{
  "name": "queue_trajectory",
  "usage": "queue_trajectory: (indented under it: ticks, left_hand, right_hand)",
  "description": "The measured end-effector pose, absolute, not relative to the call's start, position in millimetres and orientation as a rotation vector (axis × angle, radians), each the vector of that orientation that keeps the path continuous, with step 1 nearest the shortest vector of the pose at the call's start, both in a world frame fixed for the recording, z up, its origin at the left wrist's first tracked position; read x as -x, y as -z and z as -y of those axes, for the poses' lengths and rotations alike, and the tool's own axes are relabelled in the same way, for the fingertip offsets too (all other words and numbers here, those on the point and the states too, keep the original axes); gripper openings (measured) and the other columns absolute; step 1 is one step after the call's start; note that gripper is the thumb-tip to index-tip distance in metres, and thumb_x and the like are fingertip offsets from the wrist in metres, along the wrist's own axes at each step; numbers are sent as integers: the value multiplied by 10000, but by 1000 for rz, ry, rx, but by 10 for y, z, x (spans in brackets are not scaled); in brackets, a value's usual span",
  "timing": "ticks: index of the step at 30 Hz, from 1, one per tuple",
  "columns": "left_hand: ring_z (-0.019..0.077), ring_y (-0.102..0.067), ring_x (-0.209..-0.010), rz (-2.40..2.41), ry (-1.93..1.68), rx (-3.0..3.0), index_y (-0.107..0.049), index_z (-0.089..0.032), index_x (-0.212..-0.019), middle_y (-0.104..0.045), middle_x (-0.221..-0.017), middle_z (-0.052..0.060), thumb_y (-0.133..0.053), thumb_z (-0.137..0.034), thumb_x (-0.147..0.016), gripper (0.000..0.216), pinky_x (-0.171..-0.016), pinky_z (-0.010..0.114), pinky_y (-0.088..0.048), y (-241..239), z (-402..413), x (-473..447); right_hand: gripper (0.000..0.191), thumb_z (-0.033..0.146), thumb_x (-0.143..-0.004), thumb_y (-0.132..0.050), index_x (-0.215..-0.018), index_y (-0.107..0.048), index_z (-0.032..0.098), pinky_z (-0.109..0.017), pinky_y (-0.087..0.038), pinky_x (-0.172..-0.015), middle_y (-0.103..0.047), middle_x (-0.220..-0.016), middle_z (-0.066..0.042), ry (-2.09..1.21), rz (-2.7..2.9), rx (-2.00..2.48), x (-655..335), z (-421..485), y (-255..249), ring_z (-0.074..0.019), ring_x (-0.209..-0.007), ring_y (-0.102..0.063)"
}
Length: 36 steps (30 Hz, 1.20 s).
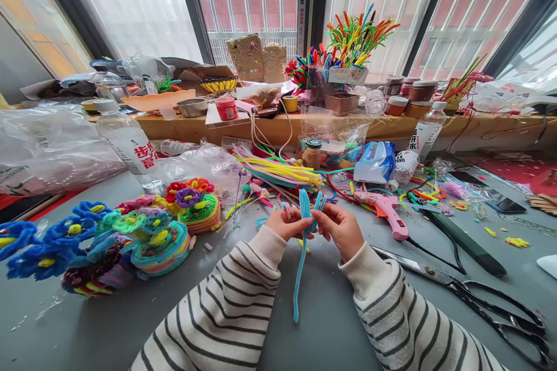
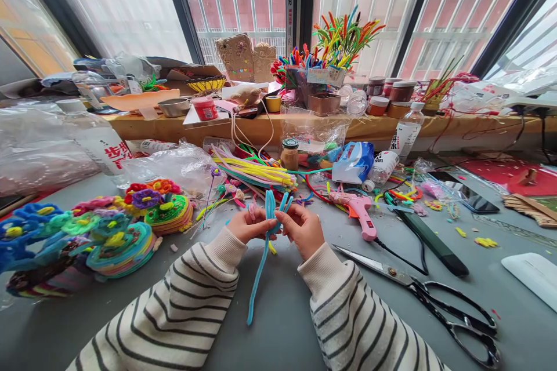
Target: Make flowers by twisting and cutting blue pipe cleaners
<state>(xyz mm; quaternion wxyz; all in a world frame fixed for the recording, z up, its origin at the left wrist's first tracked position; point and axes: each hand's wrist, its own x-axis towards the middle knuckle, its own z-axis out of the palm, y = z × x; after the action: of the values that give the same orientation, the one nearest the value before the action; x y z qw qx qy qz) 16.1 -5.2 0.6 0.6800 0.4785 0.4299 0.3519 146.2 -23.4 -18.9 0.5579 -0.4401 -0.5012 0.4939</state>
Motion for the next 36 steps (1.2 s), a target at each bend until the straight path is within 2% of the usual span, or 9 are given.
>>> queue_trajectory:
  ticks: [7,13,15,17,20,28,36]
  left_hand:
    - [101,-527,-436,-1000,-679,-1282,-605,-89,-616,-599,-545,40,-622,-389,-509,319,-451,222,-432,66,-5,-118]
    - [87,-504,-414,-1009,-611,-1343,-627,-80,-650,-590,-533,41,-617,-416,-499,368,-453,222,-422,57,8,-89]
    - [98,-512,-439,-997,-596,-1329,-629,-80,-637,-585,-524,41,-627,-406,-488,359,-462,227,-425,51,22,-89]
    - [104,-515,-452,-990,-565,-1312,-628,-81,-601,-583,-513,41,-638,-394,-477,337,-475,233,-428,47,39,-95]
    - [98,-514,-443,-983,-519,-1290,-628,-88,-579,-593,-517,42,-638,-384,-479,313,-498,236,-431,35,59,-107]
    - [101,-524,-428,-1031,-528,-1269,-626,-99,-535,-607,-506,50,-652,-333,-472,243,-454,204,-409,-54,80,-100]
    - [101,-538,-447,-1016,-616,-1232,-631,-101,-592,-595,-487,33,-648,-348,-478,272,-476,203,-423,-1,55,-118]
  right_hand:
    - [194,309,-651,-544,-539,-503,155,-196,-294,-392,-405,-474,52,-1034,1258,1054,-1466,230,190,-52,-393,-374]
    - [260,308,-622,-572,-438,-474,152,-200,-253,-376,-374,-443,55,-1183,1248,1028,-1461,234,163,-44,-379,-335]
    - [232,314,-605,-590,-463,-513,146,-197,-250,-380,-383,-425,55,-1233,1224,1029,-1464,240,165,-43,-383,-337]
    - [191,329,-590,-603,-573,-580,140,-195,-254,-381,-430,-437,46,-1303,1177,1036,-1466,239,176,-42,-385,-348]
    - [272,343,-562,-625,-723,-609,125,-197,-271,-376,-504,-487,23,-1362,1079,1043,-1464,226,195,-45,-381,-371]
    - [203,303,-539,-648,-624,-583,131,-181,-304,-357,-512,-481,35,-1227,851,1007,-1463,212,221,-44,-384,-396]
    - [213,268,-500,-672,-640,-575,141,-152,-379,-402,-549,-512,44,-1333,619,953,-1451,211,196,-35,-418,-455]
